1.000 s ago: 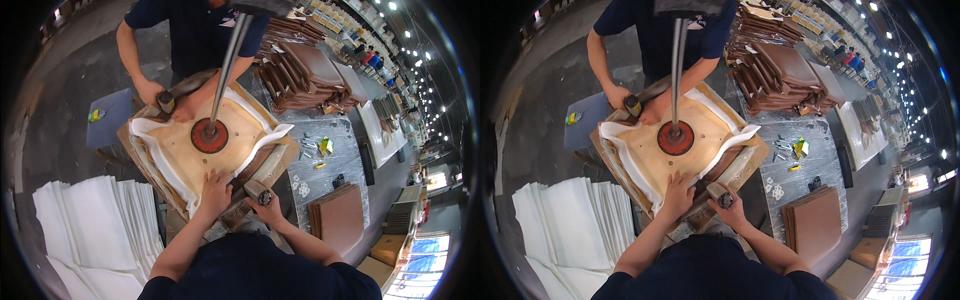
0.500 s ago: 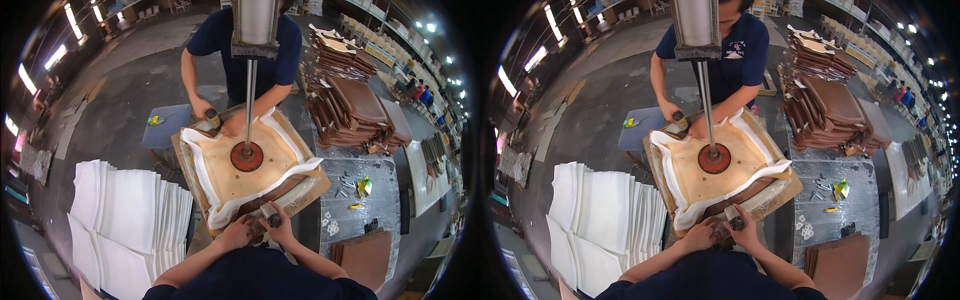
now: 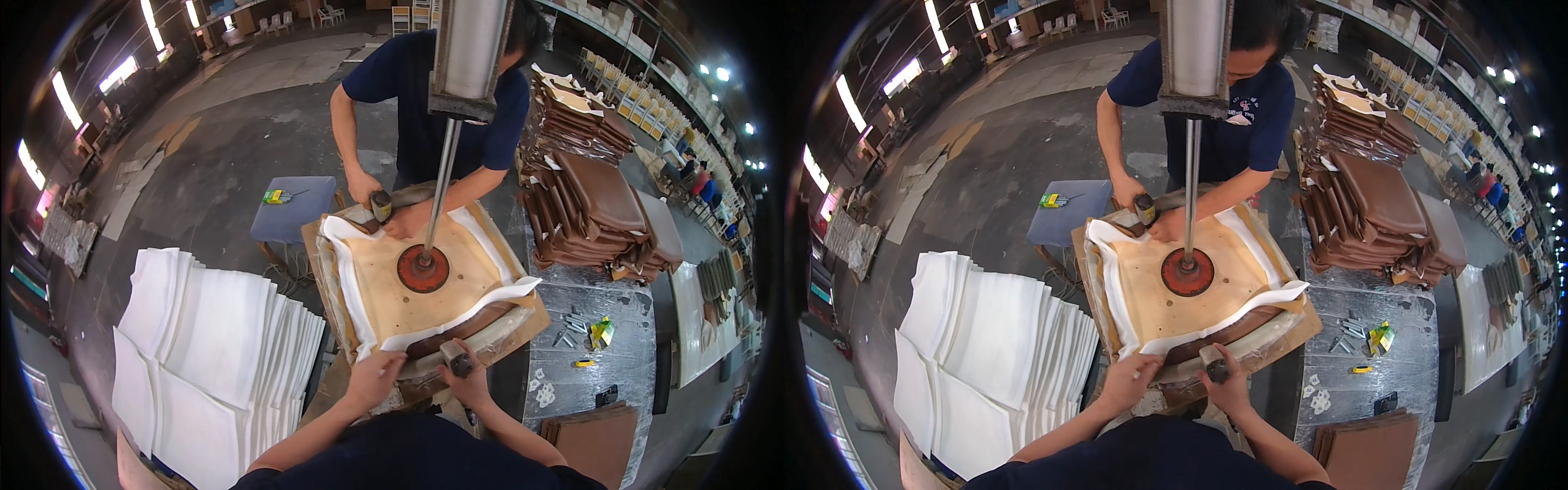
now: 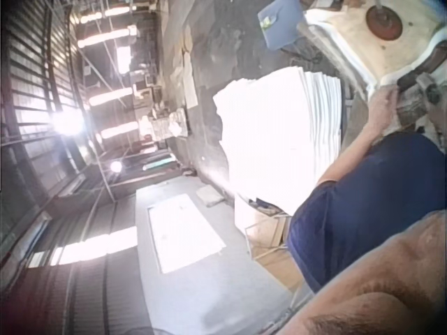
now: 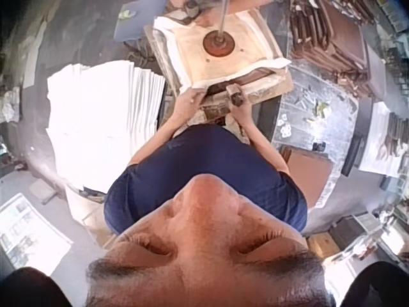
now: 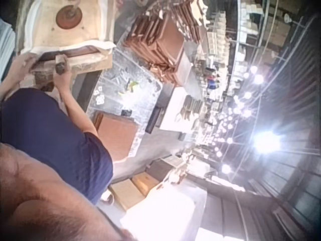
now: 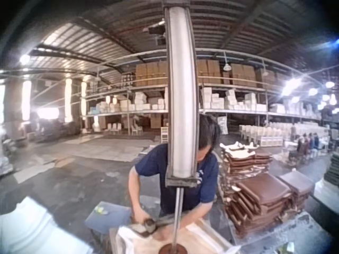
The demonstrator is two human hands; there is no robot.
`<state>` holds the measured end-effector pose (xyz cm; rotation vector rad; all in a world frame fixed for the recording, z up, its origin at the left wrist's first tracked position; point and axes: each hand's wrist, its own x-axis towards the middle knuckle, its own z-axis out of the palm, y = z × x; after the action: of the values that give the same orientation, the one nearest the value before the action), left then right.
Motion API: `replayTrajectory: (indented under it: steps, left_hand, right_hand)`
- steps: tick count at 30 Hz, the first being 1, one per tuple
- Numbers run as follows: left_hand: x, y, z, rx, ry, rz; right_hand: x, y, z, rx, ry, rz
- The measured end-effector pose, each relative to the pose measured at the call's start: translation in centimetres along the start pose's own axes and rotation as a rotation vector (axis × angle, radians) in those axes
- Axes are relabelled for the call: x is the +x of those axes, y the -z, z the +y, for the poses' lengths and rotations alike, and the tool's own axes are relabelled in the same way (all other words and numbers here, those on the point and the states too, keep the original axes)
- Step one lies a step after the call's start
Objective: The person places white foam and brown fabric layers onto a cushion frame on a press. They smooth the layers and assist a coworker who operates the press to compress the assembly. The person then removes the finished cushion and repeats the process with new materials.
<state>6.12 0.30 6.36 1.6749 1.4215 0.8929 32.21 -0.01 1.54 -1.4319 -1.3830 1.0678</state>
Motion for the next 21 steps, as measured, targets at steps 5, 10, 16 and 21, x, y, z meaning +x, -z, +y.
replayTrajectory:
  steps: [5,10,16,21]
  left_hand:
    - [1.6,4.4,-6.6,0.11,0.112,0.379]
    - [2.7,6.3,-9.5,-0.012,0.501,0.175]
    - [2.2,3.7,-11.5,0.274,0.315,0.187]
    - [2.1,4.1,-10.6,0.128,0.43,0.082]
  right_hand:
    - [-0.1,-0.8,-0.5,-0.025,-0.106,0.035]
    - [-0.1,-1.4,-0.3,0.072,-0.201,0.08]
    - [0.1,-2.0,-0.6,0.006,-0.26,0.085]
    - [-0.1,-1.5,0.2,0.02,-0.233,0.098]
